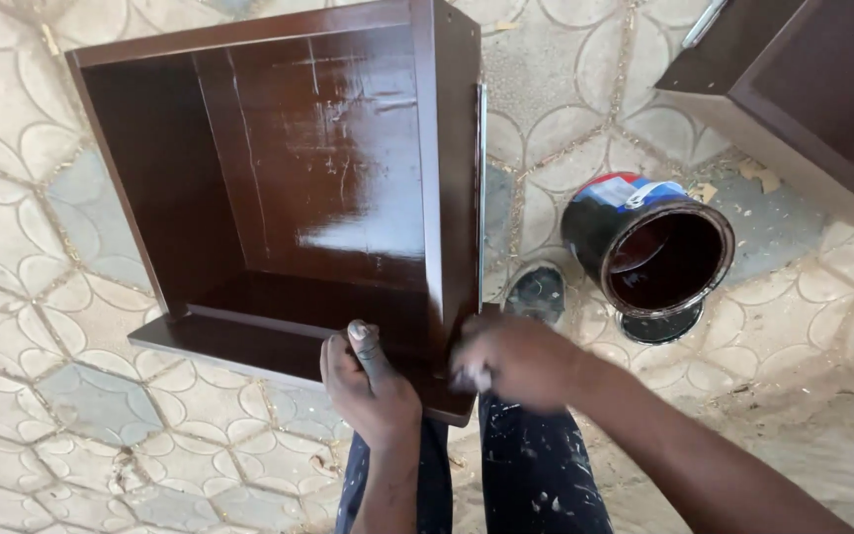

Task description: Applying wood stain to the interior surfaces of a wooden drawer using a cloth dipped in a can of stain.

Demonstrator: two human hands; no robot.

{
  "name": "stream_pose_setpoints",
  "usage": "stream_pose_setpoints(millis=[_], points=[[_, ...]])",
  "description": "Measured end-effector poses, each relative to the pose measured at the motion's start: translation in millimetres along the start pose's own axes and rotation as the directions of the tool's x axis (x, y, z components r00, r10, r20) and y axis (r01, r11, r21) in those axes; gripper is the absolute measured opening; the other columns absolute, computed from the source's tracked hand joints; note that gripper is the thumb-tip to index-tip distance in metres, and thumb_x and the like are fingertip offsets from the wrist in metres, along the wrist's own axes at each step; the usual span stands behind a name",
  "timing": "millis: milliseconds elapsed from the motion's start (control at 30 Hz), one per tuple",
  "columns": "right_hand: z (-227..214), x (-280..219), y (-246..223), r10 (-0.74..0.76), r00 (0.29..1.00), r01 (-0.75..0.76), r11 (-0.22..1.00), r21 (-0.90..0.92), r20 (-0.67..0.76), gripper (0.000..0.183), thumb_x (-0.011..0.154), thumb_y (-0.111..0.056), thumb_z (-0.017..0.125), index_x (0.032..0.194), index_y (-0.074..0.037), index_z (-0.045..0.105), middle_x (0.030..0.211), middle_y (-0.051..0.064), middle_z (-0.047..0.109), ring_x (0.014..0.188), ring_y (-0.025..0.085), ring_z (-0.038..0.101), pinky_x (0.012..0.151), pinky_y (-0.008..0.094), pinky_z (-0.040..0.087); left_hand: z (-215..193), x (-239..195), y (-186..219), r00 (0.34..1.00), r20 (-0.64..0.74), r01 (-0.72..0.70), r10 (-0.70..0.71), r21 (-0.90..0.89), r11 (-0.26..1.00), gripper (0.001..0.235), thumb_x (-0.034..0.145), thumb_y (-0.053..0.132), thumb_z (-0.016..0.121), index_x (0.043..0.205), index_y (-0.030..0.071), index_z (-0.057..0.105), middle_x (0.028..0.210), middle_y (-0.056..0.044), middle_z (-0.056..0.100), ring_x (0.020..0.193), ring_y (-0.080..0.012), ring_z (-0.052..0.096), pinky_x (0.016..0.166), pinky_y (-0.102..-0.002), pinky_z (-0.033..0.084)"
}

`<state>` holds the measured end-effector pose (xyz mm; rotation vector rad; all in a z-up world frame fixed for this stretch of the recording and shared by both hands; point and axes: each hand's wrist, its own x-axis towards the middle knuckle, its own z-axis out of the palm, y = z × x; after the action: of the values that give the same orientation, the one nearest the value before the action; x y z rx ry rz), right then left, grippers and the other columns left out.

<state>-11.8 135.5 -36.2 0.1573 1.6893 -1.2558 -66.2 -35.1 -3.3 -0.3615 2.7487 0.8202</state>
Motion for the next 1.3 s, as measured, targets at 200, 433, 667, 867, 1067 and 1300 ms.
stream_pose_setpoints(millis=[200, 433, 667, 867, 1067, 1300], points=[[2, 17, 39, -0.012, 0.993, -0.022, 0.958, -0.287, -0.118, 0.053, 0.075, 0.02, 0.06, 0.105, -0.02, 0.079, 0.12, 0.003, 0.071, 0.124, 0.027, 0.062, 0.091, 0.04, 0.066, 1, 0, -1, 0.999, -0.015, -0.028, 0.028, -0.004, 1.0, 0.054, 0.11, 0.042, 0.036, 0.085, 0.005, 0.066, 0.078, -0.006, 0.059, 0.076, -0.0242, 0.055, 0.068, -0.041, 0.045], [9, 2, 15, -0.051, 0.992, 0.05, 0.999, -0.012, -0.113, 0.043, 0.076, 0.007, 0.06, 0.103, -0.021, 0.079, 0.112, 0.003, 0.076, 0.11, 0.025, 0.066, 0.095, 0.043, 0.054, -1, 0, -3, 0.998, -0.02, -0.062, 0.061, -0.037, 0.997, 0.052, 0.11, 0.04, 0.035, 0.089, 0.003, 0.066, 0.081, -0.009, 0.061, 0.077, -0.0255, 0.057, 0.07, -0.041, 0.045], [22, -78, -8, -0.254, 0.88, 0.437, 0.765, 0.473, -0.401, 0.016, 0.094, -0.013, 0.067, 0.106, -0.016, 0.077, 0.093, 0.0, 0.073, 0.083, 0.014, 0.072, 0.074, 0.028, 0.059, 1, 1, -9, 0.999, -0.01, -0.043, 0.043, -0.054, 0.998, 0.049, 0.113, 0.032, 0.032, 0.094, 0.004, 0.068, 0.086, -0.008, 0.064, 0.081, -0.024, 0.062, 0.071, -0.038, 0.049], [93, -26, 16, 0.496, 0.714, -0.25, 0.84, 0.482, -0.494, 0.039, 0.089, 0.003, 0.05, 0.115, -0.014, 0.073, 0.123, 0.008, 0.069, 0.112, 0.027, 0.067, 0.09, 0.038, 0.057, 1, 2, -2, 1.0, -0.009, 0.025, -0.025, -0.025, 0.999, 0.052, 0.111, 0.04, 0.033, 0.092, 0.005, 0.067, 0.086, -0.008, 0.063, 0.081, -0.0243, 0.062, 0.073, -0.04, 0.049], [76, 24, 77, 0.623, 0.716, -0.23, 0.637, 0.736, -0.315, 0.023, 0.099, -0.008, 0.059, 0.113, -0.012, 0.077, 0.092, 0.006, 0.076, 0.066, 0.015, 0.058, 0.05, 0.026, 0.04, 2, 1, 0, 0.997, 0.013, 0.077, -0.077, -0.041, 0.996, 0.055, 0.11, 0.045, 0.031, 0.093, 0.007, 0.068, 0.088, -0.006, 0.062, 0.082, -0.02, 0.062, 0.072, -0.034, 0.051], [49, -41, 32, -0.216, 0.786, 0.417, 0.877, 0.238, -0.579, 0.051, 0.079, 0.017, 0.046, 0.104, -0.015, 0.076, 0.087, 0.001, 0.068, 0.074, 0.013, 0.063, 0.064, 0.027, 0.054, 1, 2, 1, 0.998, 0.019, 0.057, -0.057, -0.02, 0.998, 0.049, 0.111, 0.037, 0.033, 0.096, 0.007, 0.069, 0.086, -0.006, 0.064, 0.081, -0.0207, 0.062, 0.072, -0.035, 0.05]])
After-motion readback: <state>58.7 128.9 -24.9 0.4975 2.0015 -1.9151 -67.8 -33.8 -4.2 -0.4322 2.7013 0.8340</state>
